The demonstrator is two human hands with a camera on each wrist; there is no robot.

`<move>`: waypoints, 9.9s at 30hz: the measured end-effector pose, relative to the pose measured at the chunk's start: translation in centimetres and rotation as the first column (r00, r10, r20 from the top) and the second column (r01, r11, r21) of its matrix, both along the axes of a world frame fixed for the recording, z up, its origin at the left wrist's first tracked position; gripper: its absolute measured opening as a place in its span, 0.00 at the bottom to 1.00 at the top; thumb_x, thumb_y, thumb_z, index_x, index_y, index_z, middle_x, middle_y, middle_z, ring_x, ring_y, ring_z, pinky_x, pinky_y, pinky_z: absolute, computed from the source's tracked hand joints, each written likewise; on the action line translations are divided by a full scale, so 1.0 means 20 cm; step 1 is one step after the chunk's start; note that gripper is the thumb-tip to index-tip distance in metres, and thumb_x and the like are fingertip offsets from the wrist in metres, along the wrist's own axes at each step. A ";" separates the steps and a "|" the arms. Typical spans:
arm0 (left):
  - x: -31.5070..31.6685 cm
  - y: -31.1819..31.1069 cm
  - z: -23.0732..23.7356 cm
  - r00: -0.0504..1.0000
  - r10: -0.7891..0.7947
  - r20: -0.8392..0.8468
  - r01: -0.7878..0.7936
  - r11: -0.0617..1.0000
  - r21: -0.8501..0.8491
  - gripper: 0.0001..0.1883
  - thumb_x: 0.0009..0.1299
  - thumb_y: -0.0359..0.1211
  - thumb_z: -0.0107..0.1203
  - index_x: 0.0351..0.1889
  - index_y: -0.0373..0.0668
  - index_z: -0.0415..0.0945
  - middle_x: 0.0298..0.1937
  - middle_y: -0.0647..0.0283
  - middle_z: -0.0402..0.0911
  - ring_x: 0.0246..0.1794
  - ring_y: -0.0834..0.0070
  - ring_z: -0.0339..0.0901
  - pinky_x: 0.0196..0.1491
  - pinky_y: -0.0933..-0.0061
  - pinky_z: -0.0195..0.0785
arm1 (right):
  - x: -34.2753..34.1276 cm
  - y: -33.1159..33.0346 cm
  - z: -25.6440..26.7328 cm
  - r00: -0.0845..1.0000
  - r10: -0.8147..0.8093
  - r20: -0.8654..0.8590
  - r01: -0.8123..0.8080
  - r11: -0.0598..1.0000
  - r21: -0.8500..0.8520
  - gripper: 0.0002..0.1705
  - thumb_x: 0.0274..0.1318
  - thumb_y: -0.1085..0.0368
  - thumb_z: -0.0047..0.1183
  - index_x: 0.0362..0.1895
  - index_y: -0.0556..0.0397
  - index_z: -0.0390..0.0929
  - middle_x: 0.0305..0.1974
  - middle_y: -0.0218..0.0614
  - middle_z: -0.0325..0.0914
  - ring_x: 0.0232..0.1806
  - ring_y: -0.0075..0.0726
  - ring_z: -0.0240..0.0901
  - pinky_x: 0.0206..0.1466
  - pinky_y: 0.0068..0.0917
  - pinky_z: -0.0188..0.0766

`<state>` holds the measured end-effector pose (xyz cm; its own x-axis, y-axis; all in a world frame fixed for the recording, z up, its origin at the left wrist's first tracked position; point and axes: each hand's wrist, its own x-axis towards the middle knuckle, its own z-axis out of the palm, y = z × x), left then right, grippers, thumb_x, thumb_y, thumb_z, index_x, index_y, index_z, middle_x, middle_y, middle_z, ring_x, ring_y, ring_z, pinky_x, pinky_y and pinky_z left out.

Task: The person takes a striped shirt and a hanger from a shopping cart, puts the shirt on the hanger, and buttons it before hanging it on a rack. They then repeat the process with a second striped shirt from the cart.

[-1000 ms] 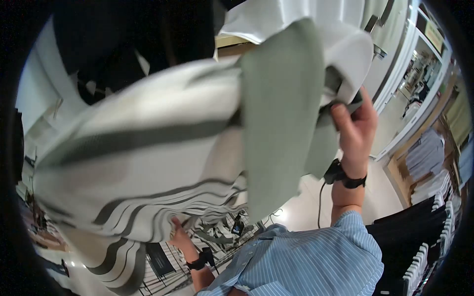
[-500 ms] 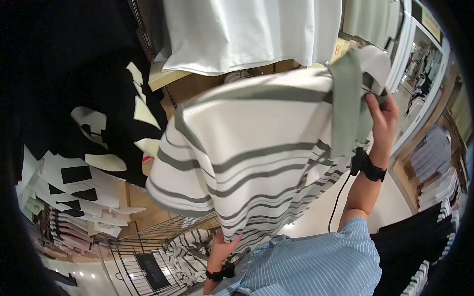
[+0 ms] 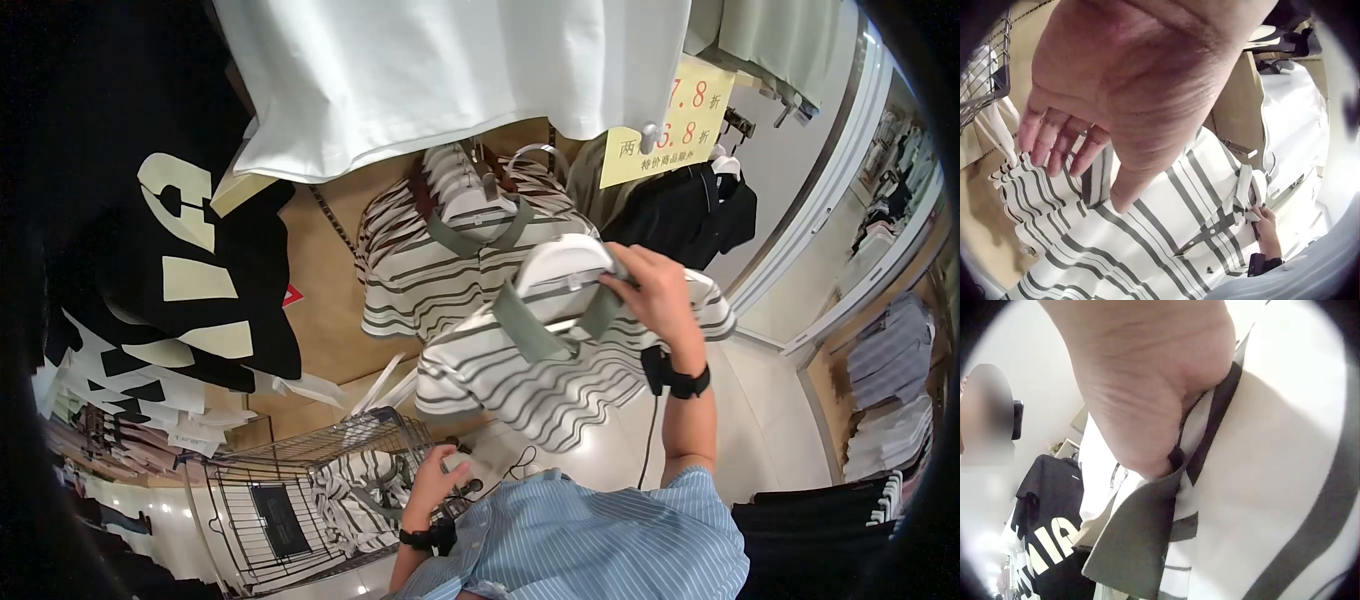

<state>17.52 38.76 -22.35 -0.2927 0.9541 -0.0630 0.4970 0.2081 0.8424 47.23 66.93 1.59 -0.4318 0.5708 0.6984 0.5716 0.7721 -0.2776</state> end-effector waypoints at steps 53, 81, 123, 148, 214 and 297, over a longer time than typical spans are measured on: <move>0.30 0.90 -0.18 0.921 0.322 0.219 -0.367 0.906 0.211 0.30 0.63 0.38 0.67 0.56 0.28 0.67 0.53 0.51 0.75 0.51 0.67 0.74 0.51 0.69 0.69 | -0.43 -0.19 -1.26 0.691 -0.262 -0.674 -0.626 0.248 -0.739 0.09 0.58 0.67 0.58 0.35 0.62 0.81 0.26 0.31 0.80 0.25 0.20 0.74 0.29 0.20 0.71; 0.51 0.75 -0.10 0.923 0.260 0.285 -0.339 0.900 0.275 0.07 0.68 0.27 0.60 0.37 0.29 0.80 0.31 0.65 0.81 0.29 0.83 0.75 0.33 0.80 0.68 | -0.43 -0.45 -1.18 0.876 -0.181 -0.448 -0.210 0.693 -0.690 0.08 0.52 0.69 0.58 0.32 0.63 0.82 0.29 0.50 0.80 0.29 0.55 0.78 0.34 0.39 0.73; 0.54 0.75 0.08 0.927 0.368 0.070 -0.360 0.826 0.434 0.17 0.65 0.34 0.66 0.44 0.32 0.73 0.37 0.60 0.76 0.29 0.75 0.74 0.34 0.75 0.70 | -0.36 -0.33 -1.09 0.749 -0.273 -0.603 -0.370 0.583 -0.724 0.11 0.59 0.66 0.57 0.34 0.64 0.80 0.24 0.39 0.82 0.25 0.25 0.77 0.31 0.23 0.71; 0.58 0.83 0.26 0.972 0.204 0.117 -0.234 0.877 0.419 0.06 0.64 0.23 0.61 0.32 0.28 0.77 0.28 0.62 0.76 0.25 0.81 0.72 0.31 0.79 0.66 | -0.43 -0.42 -0.96 0.719 -0.347 -0.602 -0.249 0.680 -0.690 0.12 0.56 0.66 0.59 0.35 0.65 0.82 0.29 0.46 0.82 0.28 0.36 0.80 0.32 0.27 0.73; 0.34 0.95 0.85 0.868 -0.211 -0.449 0.414 0.806 0.422 0.05 0.67 0.22 0.53 0.39 0.33 0.76 0.36 0.53 0.75 0.34 0.52 0.75 0.37 0.63 0.69 | -0.28 -0.05 -0.45 0.864 0.469 -0.183 -0.480 0.877 -0.015 0.13 0.41 0.74 0.66 0.33 0.56 0.77 0.34 0.35 0.77 0.39 0.44 0.70 0.42 0.34 0.71; 0.13 -0.35 -0.38 0.888 0.460 -0.022 -0.460 0.888 0.001 0.09 0.68 0.32 0.56 0.41 0.38 0.80 0.36 0.52 0.79 0.28 0.61 0.78 0.38 0.65 0.72 | -0.57 1.06 -0.62 0.992 0.104 0.069 -0.081 0.956 -0.283 0.26 0.51 0.53 0.66 0.46 0.56 0.73 0.36 0.56 0.77 0.42 0.61 0.73 0.46 0.43 0.69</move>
